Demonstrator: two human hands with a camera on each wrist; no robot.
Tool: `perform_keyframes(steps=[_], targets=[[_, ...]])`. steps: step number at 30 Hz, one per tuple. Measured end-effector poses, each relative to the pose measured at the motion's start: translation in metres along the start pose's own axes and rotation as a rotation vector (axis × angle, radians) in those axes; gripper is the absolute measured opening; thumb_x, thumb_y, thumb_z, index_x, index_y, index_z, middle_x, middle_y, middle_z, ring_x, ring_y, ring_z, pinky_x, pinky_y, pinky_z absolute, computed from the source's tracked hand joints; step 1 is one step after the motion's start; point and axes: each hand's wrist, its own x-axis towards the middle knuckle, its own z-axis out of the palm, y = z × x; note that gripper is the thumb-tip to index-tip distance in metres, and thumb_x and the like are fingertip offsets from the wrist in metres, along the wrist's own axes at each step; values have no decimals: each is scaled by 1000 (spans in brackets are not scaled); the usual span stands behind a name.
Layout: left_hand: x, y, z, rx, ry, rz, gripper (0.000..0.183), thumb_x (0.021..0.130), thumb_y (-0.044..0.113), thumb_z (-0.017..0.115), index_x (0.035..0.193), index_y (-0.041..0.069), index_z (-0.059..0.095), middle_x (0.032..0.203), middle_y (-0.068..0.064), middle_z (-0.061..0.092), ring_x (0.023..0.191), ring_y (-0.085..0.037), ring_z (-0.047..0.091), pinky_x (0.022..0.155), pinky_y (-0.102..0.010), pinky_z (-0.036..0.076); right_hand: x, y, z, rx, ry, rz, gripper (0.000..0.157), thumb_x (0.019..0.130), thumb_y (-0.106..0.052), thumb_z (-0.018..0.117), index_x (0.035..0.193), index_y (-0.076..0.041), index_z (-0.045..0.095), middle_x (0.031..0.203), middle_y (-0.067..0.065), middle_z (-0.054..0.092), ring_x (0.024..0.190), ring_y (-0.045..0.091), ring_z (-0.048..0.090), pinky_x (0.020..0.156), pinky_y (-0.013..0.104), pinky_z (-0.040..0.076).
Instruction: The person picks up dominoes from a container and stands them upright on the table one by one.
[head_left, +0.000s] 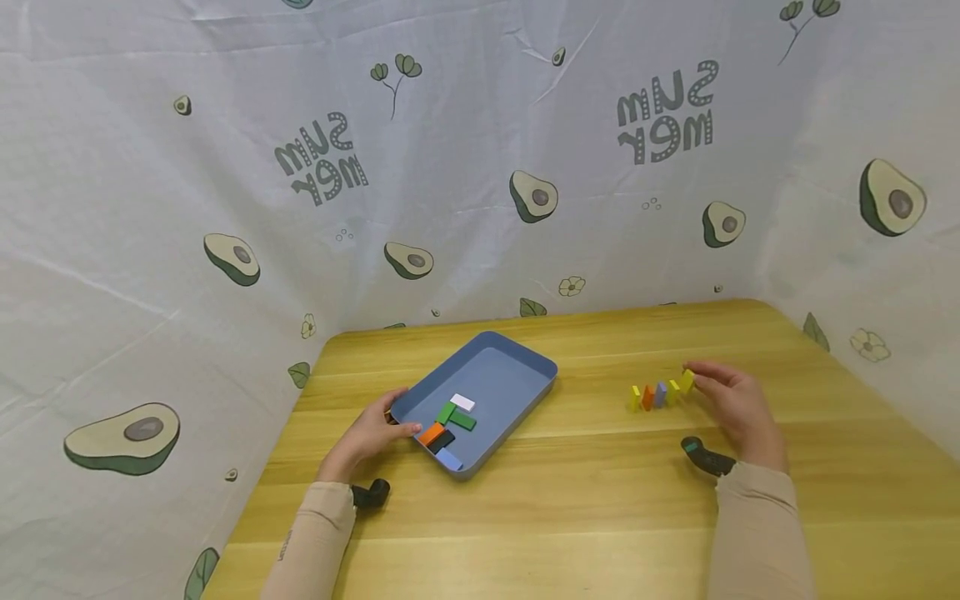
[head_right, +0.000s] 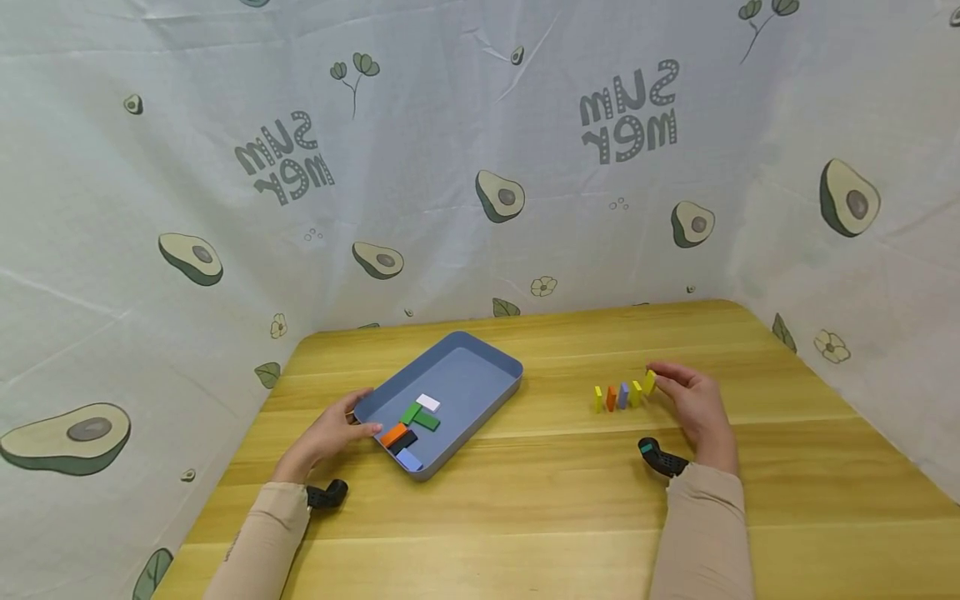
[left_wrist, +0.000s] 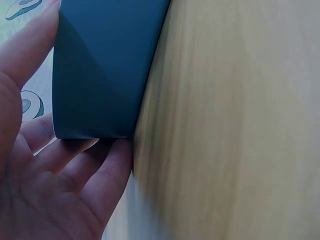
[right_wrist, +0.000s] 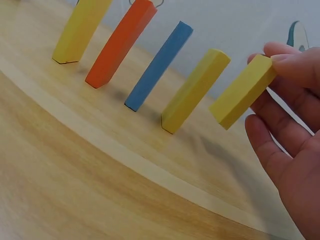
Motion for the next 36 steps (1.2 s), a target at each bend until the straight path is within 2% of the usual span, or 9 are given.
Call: perform_keyframes(steps=[3, 6, 9, 12, 16, 21, 27, 30, 36], targets=[[-1, 1, -1, 5, -7, 4, 87, 86, 29, 80, 156, 9, 33, 154, -26, 40, 133, -42, 50, 106, -51, 47, 0, 4, -1, 93, -16, -22, 40, 104, -27, 55, 139, -6, 58, 113, -32, 55, 104, -16, 49, 84, 5, 46], [-1, 1, -1, 9, -12, 15, 86, 87, 28, 79, 156, 7, 32, 154, -27, 39, 134, -43, 50, 106, -52, 47, 1, 7, -1, 200, -42, -28, 32, 103, -19, 57, 133, -8, 63, 111, -30, 60, 100, -14, 56, 83, 8, 50], [0, 2, -2, 3, -13, 14, 85, 88, 26, 79, 157, 7, 32, 154, -26, 40, 134, -43, 49, 107, -52, 46, 1, 9, 0, 154, -42, -34, 35, 104, -19, 56, 135, -4, 61, 109, -33, 59, 98, -15, 57, 82, 7, 50], [0, 2, -2, 7, -11, 17, 85, 88, 25, 79, 156, 6, 32, 154, -26, 40, 134, -43, 49, 107, -52, 46, 1, 9, 1, -25, -22, -31, 47, 105, -27, 54, 142, 2, 53, 109, -38, 55, 101, -21, 47, 82, 3, 45], [1, 0, -2, 7, -15, 26, 86, 87, 26, 79, 156, 6, 32, 154, -26, 40, 135, -44, 49, 108, -52, 46, 2, 8, 2, -138, -24, -10, 57, 105, -36, 53, 145, 4, 48, 110, -38, 53, 105, -19, 38, 81, 2, 38], [1, -1, -2, 11, -18, 33, 85, 88, 26, 79, 156, 6, 32, 154, -26, 41, 135, -45, 49, 107, -53, 46, 1, 8, 3, -118, -33, -31, 56, 104, -33, 54, 143, 7, 48, 106, -41, 53, 102, -22, 39, 81, 2, 37], [0, -1, -2, 19, -20, 31, 86, 88, 27, 79, 156, 6, 32, 155, -25, 40, 136, -45, 47, 108, -54, 44, 2, 9, 3, -57, -60, -44, 51, 105, -23, 53, 144, 8, 46, 103, -41, 55, 98, -23, 47, 81, 3, 41], [-1, -1, -2, 23, -17, 32, 86, 87, 29, 79, 156, 6, 32, 154, -25, 40, 136, -44, 48, 108, -54, 45, 3, 11, 3, -34, -61, -59, 45, 104, -21, 54, 142, 4, 50, 103, -41, 55, 98, -22, 50, 81, 3, 42], [0, -1, -2, 7, -5, 19, 87, 86, 31, 81, 156, 9, 34, 155, -23, 41, 135, -41, 49, 109, -53, 45, 3, 14, 2, 47, -67, -73, 30, 104, -15, 54, 132, -14, 62, 105, -38, 58, 98, -20, 54, 82, 4, 47]])
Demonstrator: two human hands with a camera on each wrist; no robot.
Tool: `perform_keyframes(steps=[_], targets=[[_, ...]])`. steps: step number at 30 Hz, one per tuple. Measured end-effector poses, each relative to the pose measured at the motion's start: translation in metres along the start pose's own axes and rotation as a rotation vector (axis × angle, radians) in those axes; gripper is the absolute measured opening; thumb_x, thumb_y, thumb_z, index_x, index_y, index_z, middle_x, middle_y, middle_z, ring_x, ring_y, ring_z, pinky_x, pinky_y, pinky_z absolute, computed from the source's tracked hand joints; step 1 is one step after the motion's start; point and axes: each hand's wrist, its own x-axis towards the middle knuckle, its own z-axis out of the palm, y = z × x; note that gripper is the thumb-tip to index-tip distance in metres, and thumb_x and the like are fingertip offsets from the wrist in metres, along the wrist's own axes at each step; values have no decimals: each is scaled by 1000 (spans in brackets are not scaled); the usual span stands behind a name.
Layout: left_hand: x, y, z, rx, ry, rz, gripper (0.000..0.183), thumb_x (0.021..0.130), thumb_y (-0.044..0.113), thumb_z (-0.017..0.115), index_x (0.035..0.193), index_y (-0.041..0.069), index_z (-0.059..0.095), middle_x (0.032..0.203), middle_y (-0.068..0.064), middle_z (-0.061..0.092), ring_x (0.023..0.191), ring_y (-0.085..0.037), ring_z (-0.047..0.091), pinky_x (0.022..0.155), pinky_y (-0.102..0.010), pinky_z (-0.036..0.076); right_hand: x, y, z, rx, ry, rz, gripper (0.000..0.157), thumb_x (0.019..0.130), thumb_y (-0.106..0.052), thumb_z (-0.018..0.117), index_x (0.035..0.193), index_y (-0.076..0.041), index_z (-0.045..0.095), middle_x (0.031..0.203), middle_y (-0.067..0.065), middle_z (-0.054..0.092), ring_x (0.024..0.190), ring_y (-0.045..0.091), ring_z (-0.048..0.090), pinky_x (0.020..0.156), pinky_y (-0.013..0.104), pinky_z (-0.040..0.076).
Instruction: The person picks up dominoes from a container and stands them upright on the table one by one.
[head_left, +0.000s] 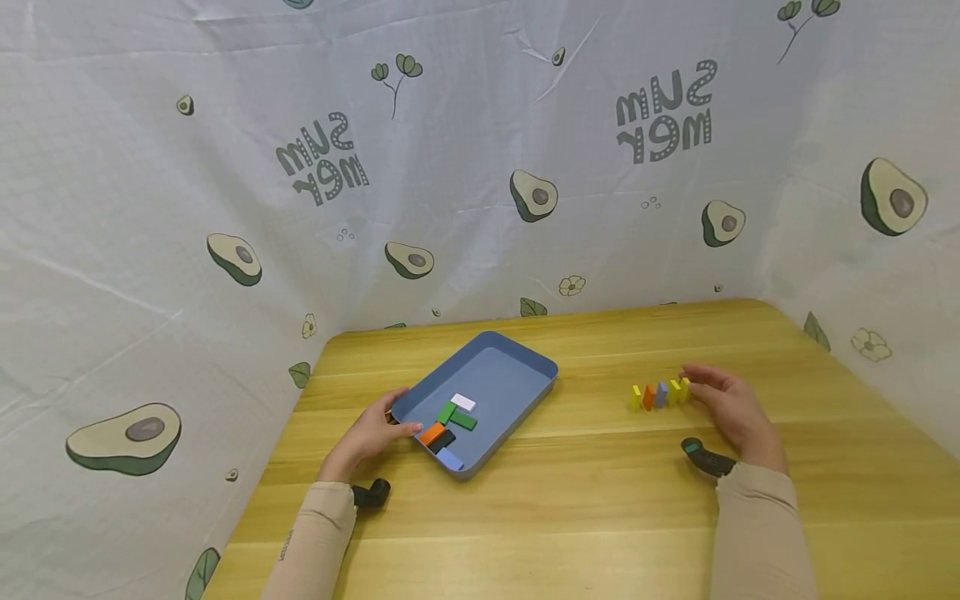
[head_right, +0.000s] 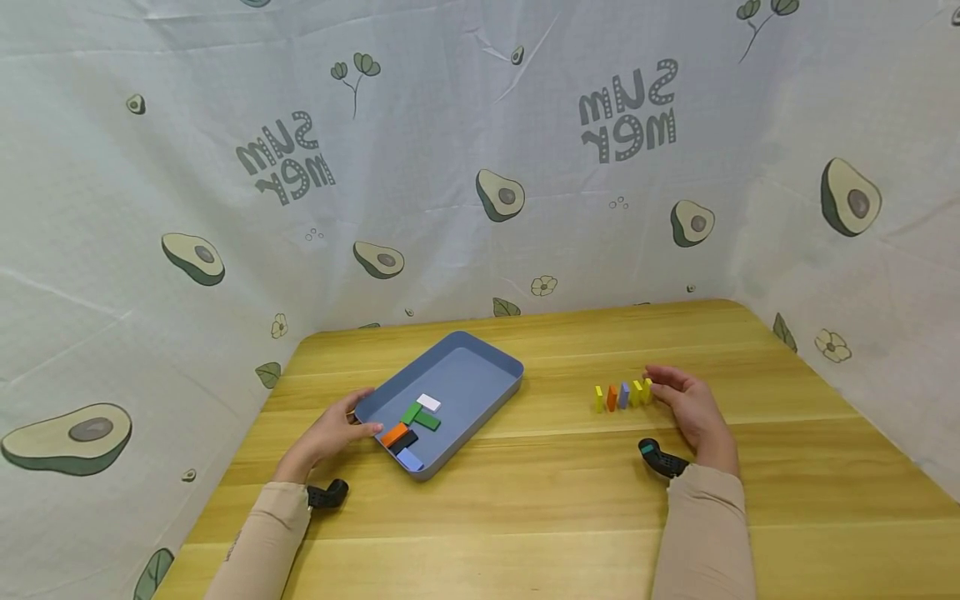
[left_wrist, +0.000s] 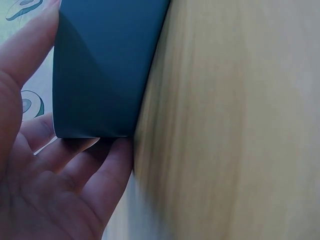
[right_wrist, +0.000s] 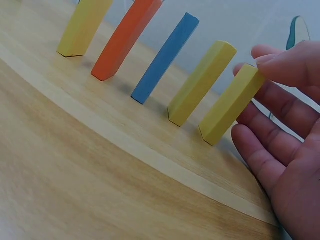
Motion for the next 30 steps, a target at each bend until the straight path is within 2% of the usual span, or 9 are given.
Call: perform_keyframes(steps=[7, 11, 14, 15, 17, 20, 24, 27, 30], targets=[[0, -1, -1, 16, 6, 4, 87, 85, 32, 81, 156, 9, 35, 156, -23, 39, 137, -41, 47, 110, -54, 43, 0, -1, 0, 32, 11, 9, 33, 104, -17, 54, 135, -8, 58, 105, -36, 59, 98, -18, 54, 82, 5, 47], [0, 0, -1, 0, -6, -1, 86, 87, 29, 80, 156, 7, 33, 156, -25, 39, 136, -41, 48, 109, -53, 44, 0, -7, -3, 187, 101, -16, 20, 103, -15, 56, 119, -23, 65, 102, -29, 65, 95, -14, 58, 81, 4, 44], [0, 0, 0, -7, -5, -7, 85, 87, 27, 80, 156, 7, 33, 154, -26, 40, 134, -41, 49, 108, -52, 45, 1, -24, -4, 270, 195, -56, 19, 101, -14, 59, 108, -29, 68, 97, -26, 69, 92, -11, 60, 80, 3, 41], [0, 1, 0, -5, -5, -5, 85, 88, 27, 79, 156, 6, 33, 154, -26, 40, 134, -41, 49, 107, -51, 46, 1, -33, -3, 268, 215, -71, 19, 101, -14, 60, 106, -29, 68, 96, -25, 69, 91, -11, 61, 80, 2, 40], [-1, 2, -1, -6, -2, -4, 85, 87, 27, 80, 156, 6, 34, 154, -27, 40, 134, -42, 49, 107, -52, 46, 2, -53, 2, 263, 221, -103, 19, 100, -12, 61, 105, -28, 69, 95, -24, 70, 90, -10, 62, 80, 1, 42], [-2, 3, -2, -18, -5, -8, 85, 87, 27, 80, 156, 7, 34, 155, -26, 39, 136, -44, 47, 108, -53, 45, 6, -83, 22, 256, 151, -189, 21, 100, -7, 60, 104, -25, 70, 97, -21, 70, 90, -8, 64, 83, 1, 45], [-2, 2, -2, -29, -5, -13, 86, 86, 28, 80, 156, 9, 34, 157, -23, 37, 140, -45, 43, 111, -55, 43, 15, -113, 65, 259, -11, -279, 22, 100, -3, 59, 106, -20, 71, 100, -15, 70, 93, -2, 66, 87, 6, 49], [0, 1, -2, -29, -6, -3, 86, 86, 29, 80, 156, 9, 34, 157, -23, 37, 140, -45, 43, 111, -56, 42, 22, -126, 101, 197, -107, -269, 16, 100, -5, 60, 111, -11, 69, 100, -16, 69, 94, -2, 65, 87, 10, 51], [1, -1, -1, -28, -8, -5, 87, 86, 30, 81, 156, 9, 34, 158, -22, 37, 140, -45, 42, 112, -56, 41, 29, -134, 135, 109, -195, -223, 22, 99, -7, 62, 118, 2, 66, 101, -15, 68, 95, -1, 64, 88, 15, 53]])
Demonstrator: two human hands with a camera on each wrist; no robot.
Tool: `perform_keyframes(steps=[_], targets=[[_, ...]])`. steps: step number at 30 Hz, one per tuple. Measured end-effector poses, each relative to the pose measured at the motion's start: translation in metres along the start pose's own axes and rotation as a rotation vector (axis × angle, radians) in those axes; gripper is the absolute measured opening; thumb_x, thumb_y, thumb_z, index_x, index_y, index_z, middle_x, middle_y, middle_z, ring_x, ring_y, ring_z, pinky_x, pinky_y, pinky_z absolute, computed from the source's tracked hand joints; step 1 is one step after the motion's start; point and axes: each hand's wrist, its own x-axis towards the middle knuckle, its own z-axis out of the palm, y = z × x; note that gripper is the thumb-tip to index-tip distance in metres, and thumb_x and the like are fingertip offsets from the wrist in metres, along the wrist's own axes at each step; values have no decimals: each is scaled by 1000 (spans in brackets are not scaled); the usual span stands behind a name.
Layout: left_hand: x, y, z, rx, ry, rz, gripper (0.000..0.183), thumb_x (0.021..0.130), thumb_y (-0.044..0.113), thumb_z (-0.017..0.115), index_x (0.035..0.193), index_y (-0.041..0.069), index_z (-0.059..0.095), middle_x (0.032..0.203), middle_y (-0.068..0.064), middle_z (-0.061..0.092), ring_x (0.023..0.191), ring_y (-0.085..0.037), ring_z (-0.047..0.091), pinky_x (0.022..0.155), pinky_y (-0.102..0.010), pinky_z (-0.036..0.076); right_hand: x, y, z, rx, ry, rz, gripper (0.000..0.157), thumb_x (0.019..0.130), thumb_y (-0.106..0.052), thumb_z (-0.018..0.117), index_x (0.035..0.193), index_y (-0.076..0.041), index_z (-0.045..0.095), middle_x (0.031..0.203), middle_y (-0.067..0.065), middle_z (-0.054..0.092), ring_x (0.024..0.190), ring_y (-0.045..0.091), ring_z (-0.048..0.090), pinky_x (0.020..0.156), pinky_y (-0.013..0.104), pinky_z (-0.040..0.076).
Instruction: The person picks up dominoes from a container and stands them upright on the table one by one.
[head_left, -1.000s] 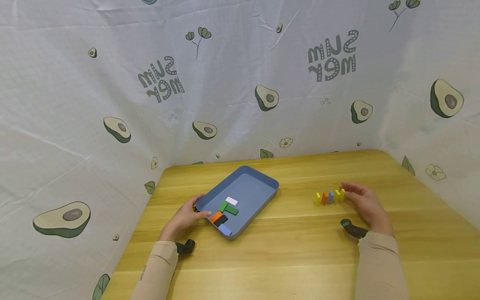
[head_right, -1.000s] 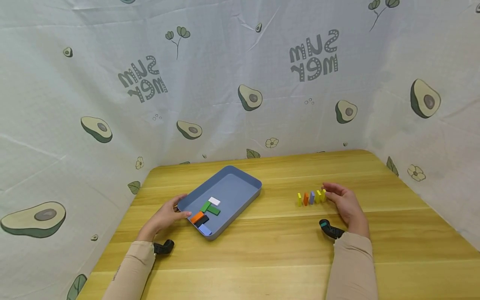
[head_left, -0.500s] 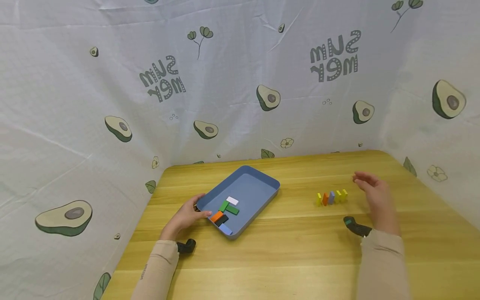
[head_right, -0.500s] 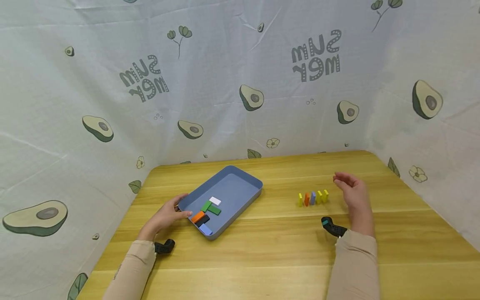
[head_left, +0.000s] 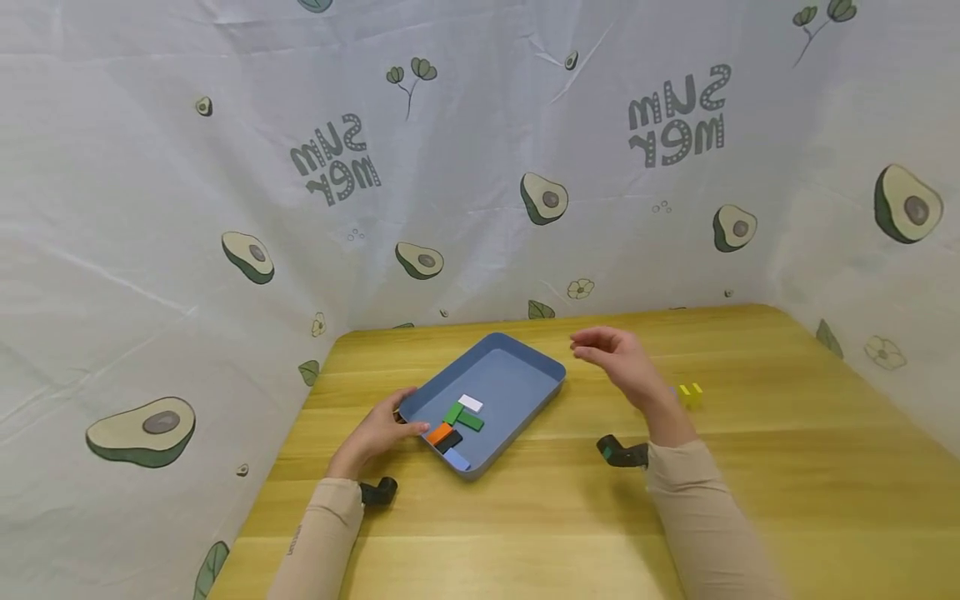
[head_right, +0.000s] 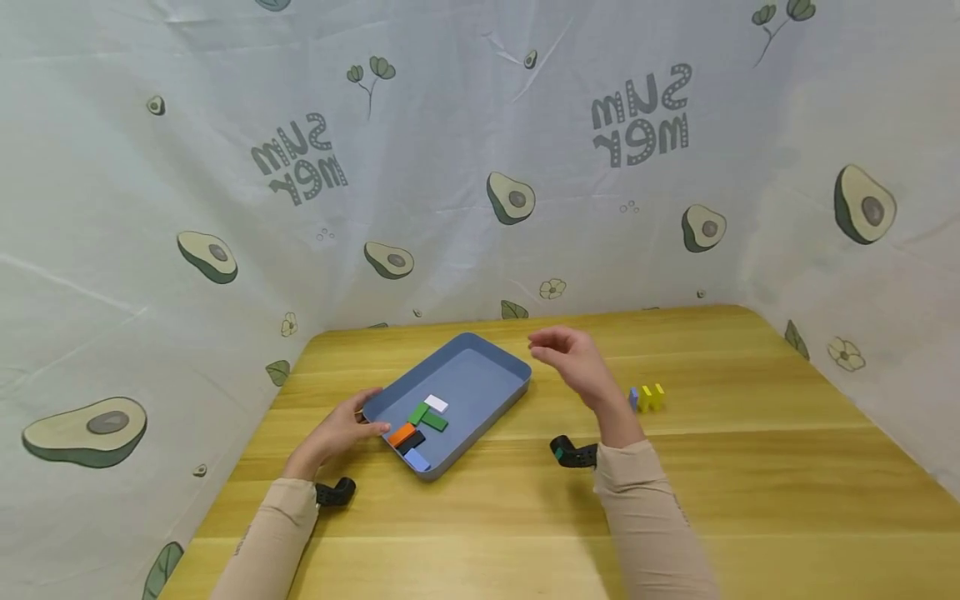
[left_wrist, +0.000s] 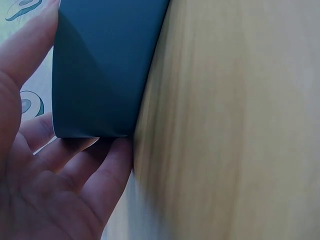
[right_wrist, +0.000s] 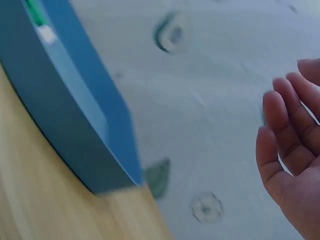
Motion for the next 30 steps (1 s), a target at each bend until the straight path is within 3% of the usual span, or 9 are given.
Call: perform_keyframes(steps=[2, 7, 12, 17, 21, 25, 30], targets=[[1, 0, 0, 2, 1, -4, 87, 86, 30, 81, 156, 10, 34, 158, -22, 36, 141, -45, 41, 112, -56, 41, 11, 1, 21, -24, -65, 30, 28, 97, -6, 63, 121, 10, 63, 106, -7, 69, 97, 3, 65, 89, 20, 53], [0, 2, -1, 0, 15, -2, 86, 86, 29, 81, 156, 9, 35, 158, -22, 36, 141, -47, 41, 111, -56, 41, 41, 5, 66, -92, -244, 50, 30, 95, -2, 64, 123, 10, 62, 116, 17, 68, 101, 14, 66, 92, 30, 56], [-1, 2, 1, 5, 18, -3, 87, 84, 30, 82, 155, 9, 36, 157, -23, 38, 140, -45, 43, 111, -56, 42, 65, 18, 95, -121, -387, 107, 28, 96, -1, 64, 123, 7, 64, 117, 20, 67, 102, 18, 66, 99, 41, 55], [-2, 2, 4, 5, 31, -6, 87, 84, 29, 83, 155, 8, 37, 154, -24, 42, 136, -42, 49, 109, -54, 44, 82, 31, 110, -141, -472, 182, 32, 95, 1, 63, 127, 6, 62, 127, 28, 61, 103, 19, 65, 102, 45, 53], [-2, 2, 3, -6, 38, -9, 87, 84, 29, 83, 155, 8, 37, 153, -24, 43, 135, -41, 50, 109, -53, 45, 92, 38, 119, -199, -547, 235, 37, 93, 4, 63, 130, 7, 60, 132, 29, 59, 106, 20, 65, 98, 36, 54], [-1, 0, 3, -26, 31, -13, 87, 84, 29, 82, 155, 8, 36, 154, -23, 42, 135, -42, 49, 109, -53, 45, 96, 45, 124, -262, -605, 277, 42, 91, 8, 64, 132, 7, 60, 132, 21, 62, 114, 23, 62, 97, 36, 54], [0, -1, 5, -14, 32, -12, 86, 85, 29, 82, 155, 9, 36, 154, -23, 42, 135, -41, 49, 109, -53, 45, 99, 55, 128, -306, -620, 310, 44, 86, 9, 69, 129, 3, 64, 124, 14, 67, 108, 19, 62, 97, 33, 54]])
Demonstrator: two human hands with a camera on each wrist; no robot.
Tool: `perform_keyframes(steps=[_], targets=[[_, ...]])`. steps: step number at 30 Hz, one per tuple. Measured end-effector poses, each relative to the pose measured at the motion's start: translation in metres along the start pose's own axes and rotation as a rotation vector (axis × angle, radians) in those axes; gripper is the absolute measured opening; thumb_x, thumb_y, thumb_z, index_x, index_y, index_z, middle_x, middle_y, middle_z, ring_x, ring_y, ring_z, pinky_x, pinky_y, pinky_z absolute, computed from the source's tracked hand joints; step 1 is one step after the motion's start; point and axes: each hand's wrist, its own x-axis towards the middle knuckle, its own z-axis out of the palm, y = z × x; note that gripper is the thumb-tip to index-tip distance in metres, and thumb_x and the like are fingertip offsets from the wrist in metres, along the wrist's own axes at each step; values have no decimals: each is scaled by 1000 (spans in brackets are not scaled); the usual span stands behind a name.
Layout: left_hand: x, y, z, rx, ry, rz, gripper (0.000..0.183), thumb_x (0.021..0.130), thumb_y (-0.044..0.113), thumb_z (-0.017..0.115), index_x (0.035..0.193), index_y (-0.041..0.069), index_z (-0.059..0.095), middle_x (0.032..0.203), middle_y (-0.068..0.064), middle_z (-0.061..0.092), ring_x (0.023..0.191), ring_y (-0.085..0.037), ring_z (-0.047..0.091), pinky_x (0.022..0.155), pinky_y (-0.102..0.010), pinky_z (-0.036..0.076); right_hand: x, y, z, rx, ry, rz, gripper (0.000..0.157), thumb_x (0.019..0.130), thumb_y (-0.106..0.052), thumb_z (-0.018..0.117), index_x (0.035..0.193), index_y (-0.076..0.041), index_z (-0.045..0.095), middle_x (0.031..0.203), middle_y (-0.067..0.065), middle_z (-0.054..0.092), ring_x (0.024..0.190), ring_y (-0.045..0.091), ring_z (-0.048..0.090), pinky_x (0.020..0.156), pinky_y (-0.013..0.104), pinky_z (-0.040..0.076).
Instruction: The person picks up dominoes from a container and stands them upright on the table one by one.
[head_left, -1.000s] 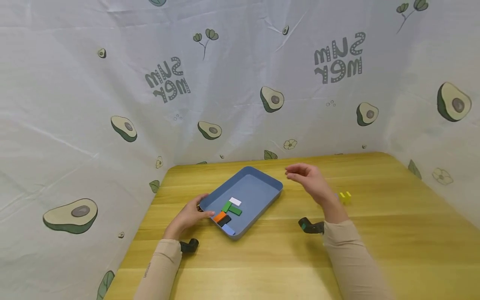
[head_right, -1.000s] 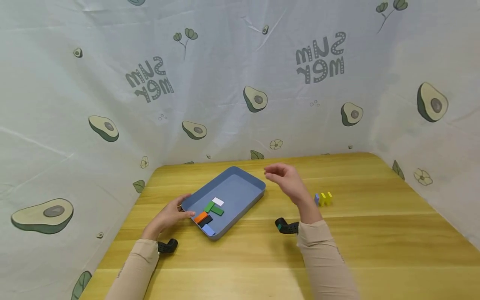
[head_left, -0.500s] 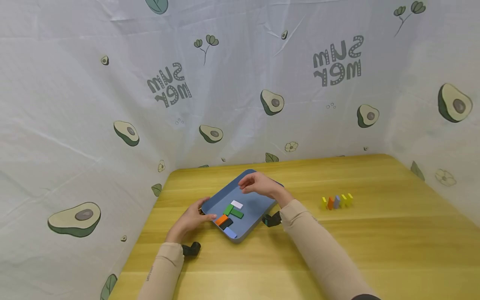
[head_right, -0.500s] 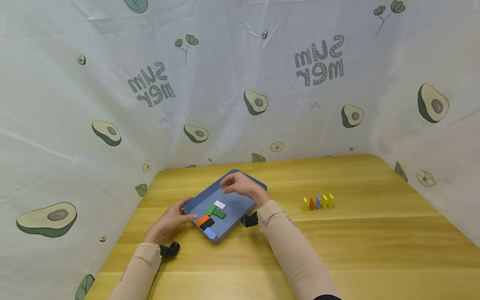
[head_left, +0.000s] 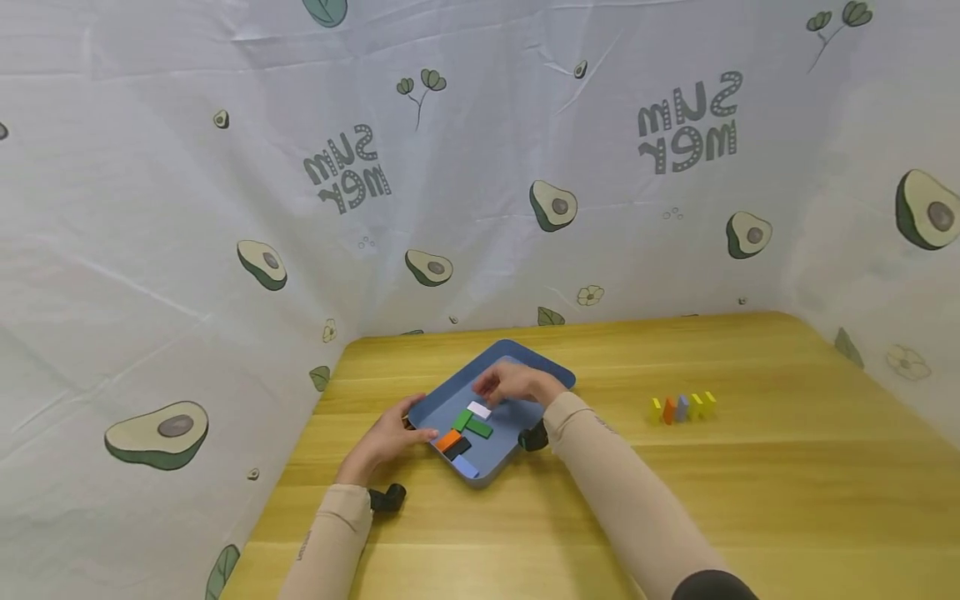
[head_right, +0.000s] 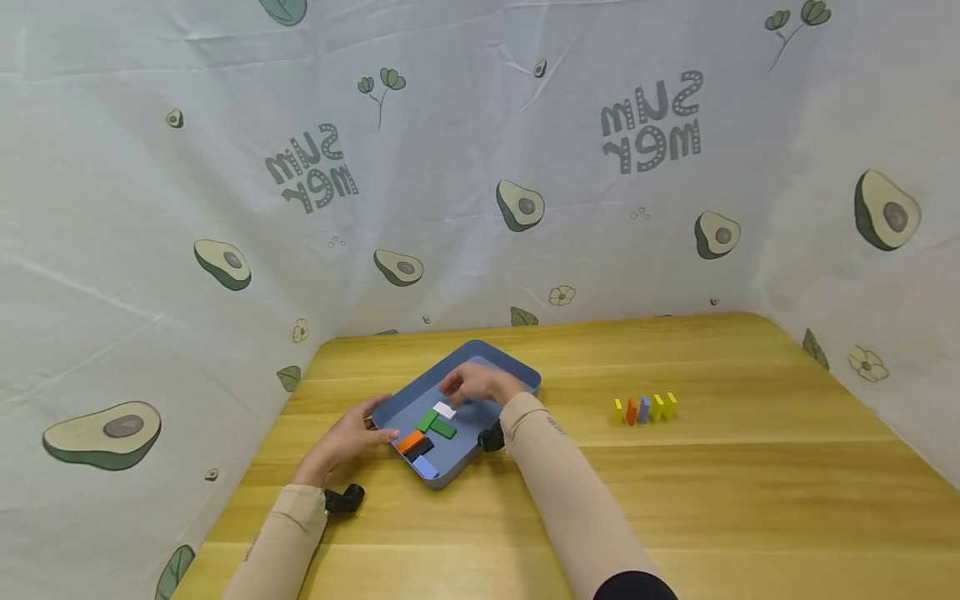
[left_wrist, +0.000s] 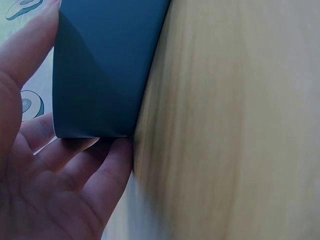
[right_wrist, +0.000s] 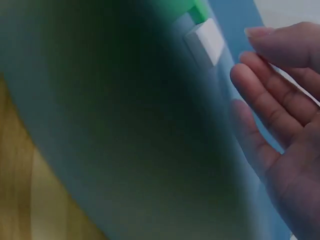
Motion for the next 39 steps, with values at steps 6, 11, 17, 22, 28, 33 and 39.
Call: perform_keyframes(steps=[6, 11, 17, 22, 28, 33, 39], targets=[[1, 1, 1, 0, 10, -6, 85, 85, 29, 81, 155, 11, 37, 154, -22, 42, 134, -40, 50, 109, -52, 45, 3, 4, 3, -51, -16, 6, 49, 83, 11, 69, 131, 1, 63, 123, 12, 65, 107, 20, 58, 100, 35, 51], [0, 0, 1, -6, 2, -8, 84, 86, 28, 81, 155, 9, 37, 154, -22, 42, 134, -40, 50, 108, -52, 46, 4, 4, 8, -116, -74, 10, 57, 83, 11, 69, 137, -4, 60, 121, 11, 62, 108, 20, 54, 101, 36, 48], [-1, 0, 2, -5, -5, -4, 83, 86, 27, 80, 155, 8, 37, 154, -23, 42, 135, -42, 49, 108, -53, 46, 7, 4, 12, -182, -126, 17, 58, 83, 12, 66, 137, -8, 62, 112, 8, 61, 97, 17, 50, 86, 27, 47], [-1, 1, 1, 4, 5, 5, 83, 86, 26, 80, 155, 8, 37, 153, -22, 43, 135, -42, 49, 107, -53, 46, 8, 1, 12, -191, -127, 41, 53, 83, 13, 66, 132, -7, 65, 103, 5, 59, 92, 16, 49, 77, 24, 44], [0, 0, 1, -3, 8, 15, 85, 86, 27, 81, 155, 8, 36, 154, -21, 43, 136, -41, 49, 108, -51, 46, 4, -5, 11, -268, -86, 69, 38, 82, 9, 71, 113, -11, 64, 97, 4, 56, 89, 17, 49, 75, 25, 42], [0, -1, 1, -6, 5, 15, 85, 86, 28, 81, 156, 9, 36, 153, -21, 44, 136, -41, 49, 107, -51, 47, 0, -5, 11, -286, -29, 72, 31, 83, 7, 73, 101, -13, 58, 87, 3, 53, 80, 17, 49, 69, 25, 40], [0, -2, 0, 3, -1, 21, 86, 85, 29, 81, 155, 10, 36, 155, -21, 42, 136, -42, 48, 108, -52, 46, -5, 0, 9, -158, 11, 22, 23, 88, 6, 67, 107, -5, 61, 71, 3, 53, 64, 14, 49, 60, 25, 42]])
